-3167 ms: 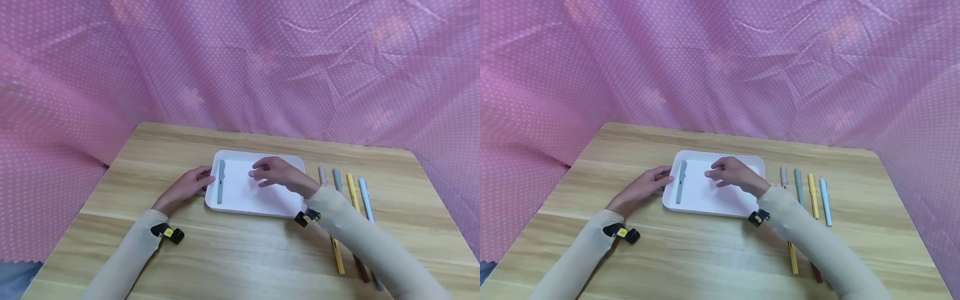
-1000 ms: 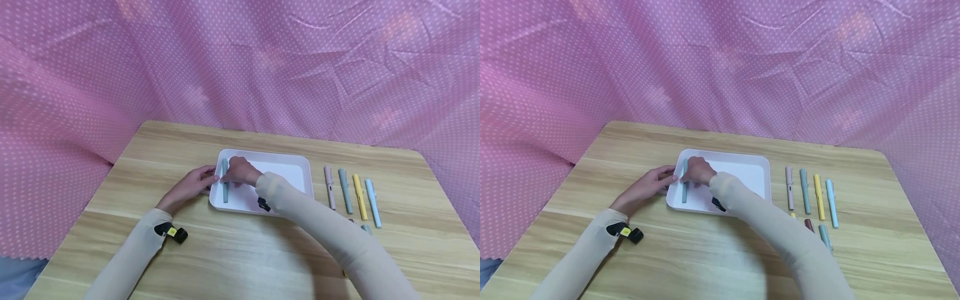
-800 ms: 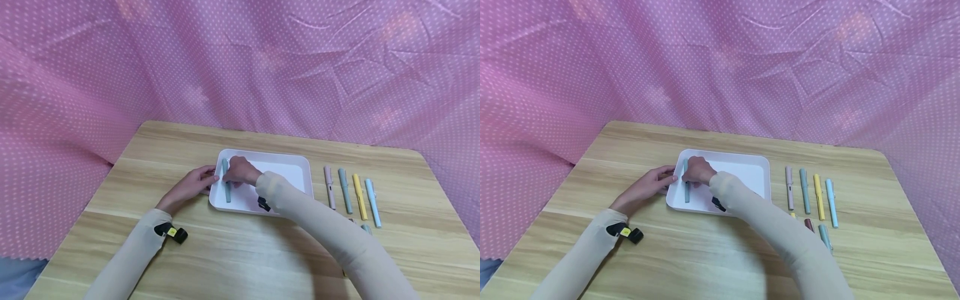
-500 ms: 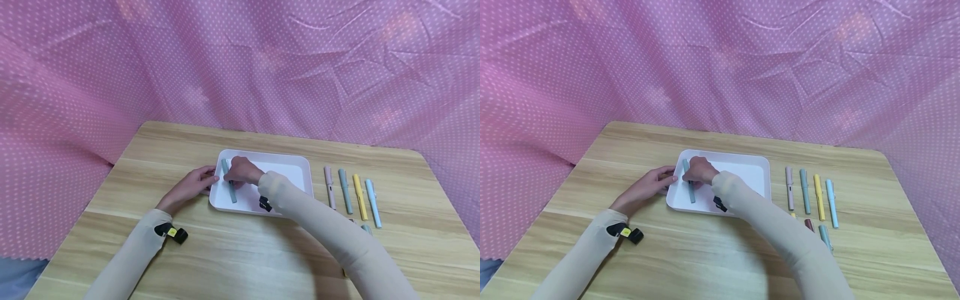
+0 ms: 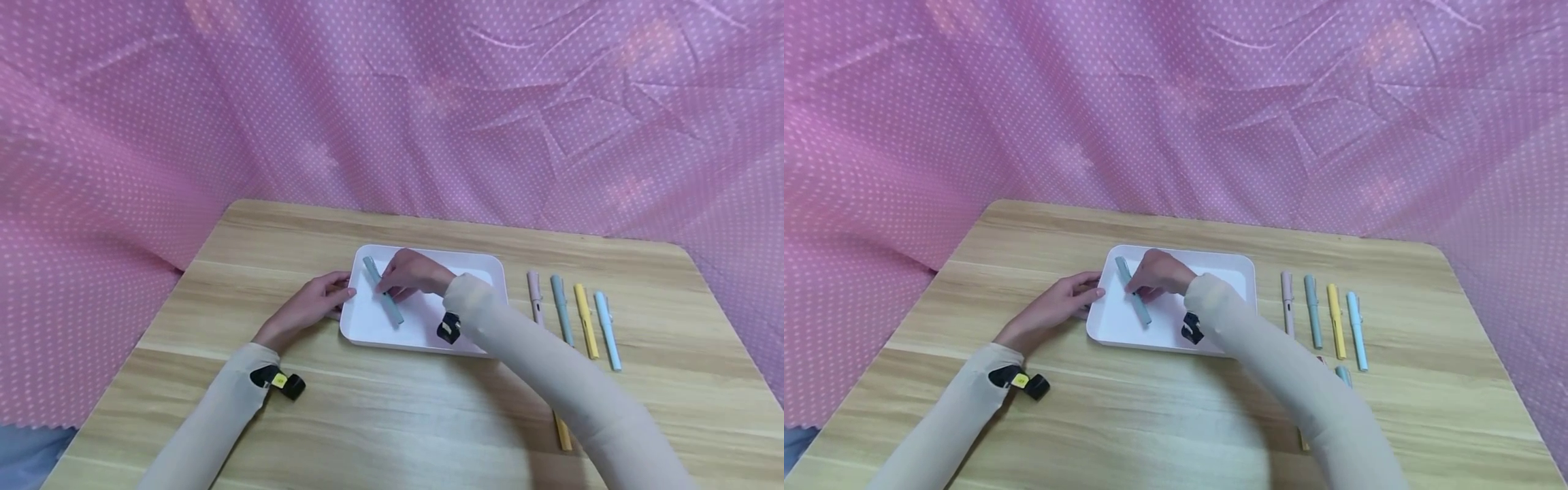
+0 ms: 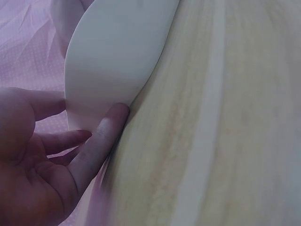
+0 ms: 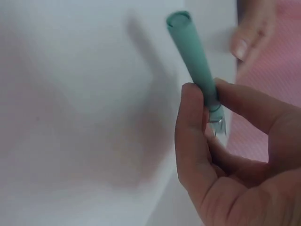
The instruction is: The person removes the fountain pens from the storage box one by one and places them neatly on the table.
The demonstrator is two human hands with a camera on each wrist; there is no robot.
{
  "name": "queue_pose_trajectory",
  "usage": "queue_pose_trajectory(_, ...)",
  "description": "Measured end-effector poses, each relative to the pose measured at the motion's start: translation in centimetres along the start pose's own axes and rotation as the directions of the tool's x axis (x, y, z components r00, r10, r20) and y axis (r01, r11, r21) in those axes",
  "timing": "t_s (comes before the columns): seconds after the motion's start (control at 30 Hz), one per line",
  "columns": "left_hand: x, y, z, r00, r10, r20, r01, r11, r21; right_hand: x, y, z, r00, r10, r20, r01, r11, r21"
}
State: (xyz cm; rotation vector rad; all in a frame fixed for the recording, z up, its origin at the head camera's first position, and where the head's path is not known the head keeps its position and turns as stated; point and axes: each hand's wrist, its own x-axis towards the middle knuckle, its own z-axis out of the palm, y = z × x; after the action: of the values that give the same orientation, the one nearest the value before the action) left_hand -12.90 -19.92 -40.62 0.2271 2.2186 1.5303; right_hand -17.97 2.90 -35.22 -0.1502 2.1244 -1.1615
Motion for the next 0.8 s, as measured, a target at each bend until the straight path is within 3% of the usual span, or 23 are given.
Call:
queue_pose_trajectory(0.33,0.1,0.0,0.2,1.0,-0.01,-0.006,0.01,1.0,-0.003,-2.8,0.9,-3.2,0.994,-0.1,0.043,0.094,0.988,0.126)
queue_pose_trajectory(0.6,-0.1,-0.2,0.0,1.0,0.028,-0.005,-0.028,1.0,0.002,-5.3,2.5,-5.4,0.982,-0.186,0.025,0.177,0.961,0.213)
queue_pose_trajectory(0.8,0.0,-0.5,0.0,0.999,0.046,0.014,-0.045,0.999,-0.029,-7.9,4.5,-7.1,0.989,-0.144,-0.031,0.147,0.949,0.28)
